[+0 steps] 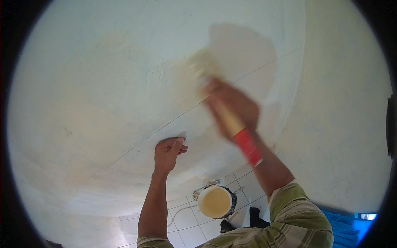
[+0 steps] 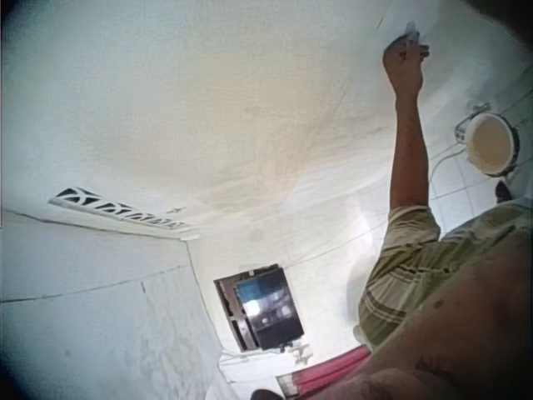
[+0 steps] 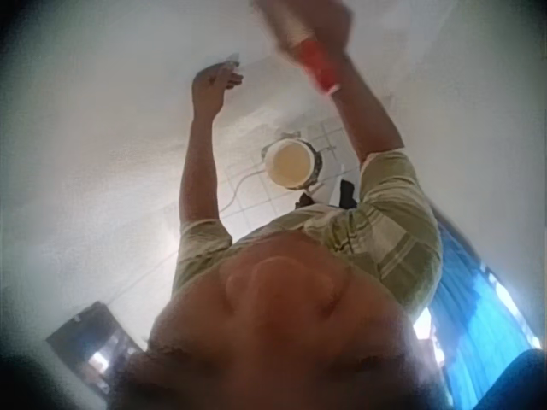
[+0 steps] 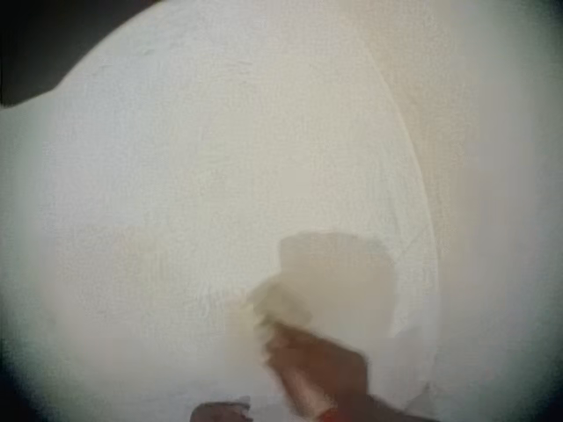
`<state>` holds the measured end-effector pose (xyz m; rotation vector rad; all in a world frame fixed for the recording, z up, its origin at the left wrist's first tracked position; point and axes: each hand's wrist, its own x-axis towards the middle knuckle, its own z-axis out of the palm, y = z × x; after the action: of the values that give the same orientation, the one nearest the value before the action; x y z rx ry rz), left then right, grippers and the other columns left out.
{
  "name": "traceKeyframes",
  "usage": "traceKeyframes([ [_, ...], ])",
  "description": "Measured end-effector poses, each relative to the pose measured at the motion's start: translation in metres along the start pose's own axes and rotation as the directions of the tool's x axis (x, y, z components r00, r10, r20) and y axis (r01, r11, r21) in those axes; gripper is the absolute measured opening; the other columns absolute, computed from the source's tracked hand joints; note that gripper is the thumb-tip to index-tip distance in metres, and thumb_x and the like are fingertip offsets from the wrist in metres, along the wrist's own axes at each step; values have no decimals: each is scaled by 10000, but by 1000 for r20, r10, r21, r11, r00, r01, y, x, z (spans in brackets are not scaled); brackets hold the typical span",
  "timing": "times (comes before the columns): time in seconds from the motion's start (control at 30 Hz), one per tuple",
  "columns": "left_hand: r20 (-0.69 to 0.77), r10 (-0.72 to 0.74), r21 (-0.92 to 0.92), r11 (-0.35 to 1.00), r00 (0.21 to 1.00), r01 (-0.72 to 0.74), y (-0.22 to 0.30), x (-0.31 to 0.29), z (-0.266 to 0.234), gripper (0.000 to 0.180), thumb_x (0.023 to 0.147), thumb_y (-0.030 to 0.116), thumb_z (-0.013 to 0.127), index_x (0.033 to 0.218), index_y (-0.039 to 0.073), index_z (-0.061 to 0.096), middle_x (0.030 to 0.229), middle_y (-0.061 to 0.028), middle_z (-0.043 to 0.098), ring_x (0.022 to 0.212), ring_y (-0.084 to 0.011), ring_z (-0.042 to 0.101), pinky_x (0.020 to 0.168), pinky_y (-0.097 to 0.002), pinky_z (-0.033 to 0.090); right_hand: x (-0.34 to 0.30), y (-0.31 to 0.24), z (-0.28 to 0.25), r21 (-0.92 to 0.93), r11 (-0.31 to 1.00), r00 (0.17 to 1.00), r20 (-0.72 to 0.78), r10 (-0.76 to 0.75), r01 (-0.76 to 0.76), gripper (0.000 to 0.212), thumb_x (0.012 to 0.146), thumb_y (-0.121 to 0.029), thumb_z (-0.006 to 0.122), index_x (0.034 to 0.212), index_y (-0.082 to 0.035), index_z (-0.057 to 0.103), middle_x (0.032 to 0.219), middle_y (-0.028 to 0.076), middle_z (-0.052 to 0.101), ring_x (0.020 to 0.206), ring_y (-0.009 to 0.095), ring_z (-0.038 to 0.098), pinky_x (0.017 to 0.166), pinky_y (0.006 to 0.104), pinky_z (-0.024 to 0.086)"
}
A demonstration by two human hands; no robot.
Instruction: The person paints a wall with white paint using a paintbrush, dipping the brush into a paint bucket and applying paint to the wall.
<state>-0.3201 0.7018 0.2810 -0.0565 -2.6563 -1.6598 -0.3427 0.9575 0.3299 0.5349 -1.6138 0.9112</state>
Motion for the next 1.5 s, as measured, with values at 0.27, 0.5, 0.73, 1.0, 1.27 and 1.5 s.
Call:
traceKeyframes([
  [0.27, -1, 5, -7, 1000, 1000, -5, -6, -2, 1, 339, 979, 281, 620, 1020, -36, 733, 812, -130, 741, 731, -185, 718, 693, -306, 572, 7, -19, 7, 288, 957, 994, 99, -47, 16, 289, 831, -76, 759, 1118, -91, 728, 1123, 119, 727, 1036, 275, 711, 887, 360, 589],
  [0.5, -20, 14, 42, 999, 1000, -13, -2, 0, 5, 368, 990, 307, 606, 980, -38, 734, 814, -127, 741, 735, -201, 726, 683, -305, 570, 33, 75, -72, 184, 966, 902, -359, 238, -182, 247, 861, 30, 733, 1107, 28, 713, 1154, 174, 706, 1083, 241, 677, 959, 347, 545],
  [0.73, -15, -4, 25, 1000, 1000, 4, -5, 2, 0, 339, 957, 293, 649, 959, -34, 740, 797, -123, 742, 741, -177, 713, 698, -313, 564, 29, -6, 8, 103, 994, 989, -142, -28, 43, 276, 804, 3, 769, 1074, -20, 716, 1099, 157, 730, 1048, 279, 709, 913, 363, 573],
  [1.0, -140, 766, 606, 567, 627, -558, -25, 3, 1, 287, 934, 262, 656, 837, -2, 707, 804, -112, 740, 778, -178, 712, 689, -344, 542, 24, -75, 32, 612, 791, 996, 74, -43, -11, 309, 788, -104, 805, 1081, -138, 714, 1116, 108, 730, 1016, 263, 722, 820, 347, 612],
  [1.27, -53, 31, 20, 999, 998, -30, 4, -2, 11, 370, 967, 310, 647, 946, -48, 739, 786, -135, 734, 694, -188, 716, 652, -294, 558, 30, 90, -67, 240, 958, 963, -180, 201, -155, 250, 826, 1, 769, 1073, -23, 740, 1116, 148, 731, 1061, 244, 701, 945, 356, 559],
  [1.5, -77, 6, 15, 1000, 997, -5, 0, 0, 11, 370, 969, 311, 646, 939, -46, 737, 798, -138, 737, 688, -192, 717, 644, -299, 561, 40, 112, -99, 87, 993, 905, -411, 109, -80, 250, 823, 28, 762, 1069, 3, 727, 1119, 174, 723, 1057, 249, 699, 930, 338, 565],
])
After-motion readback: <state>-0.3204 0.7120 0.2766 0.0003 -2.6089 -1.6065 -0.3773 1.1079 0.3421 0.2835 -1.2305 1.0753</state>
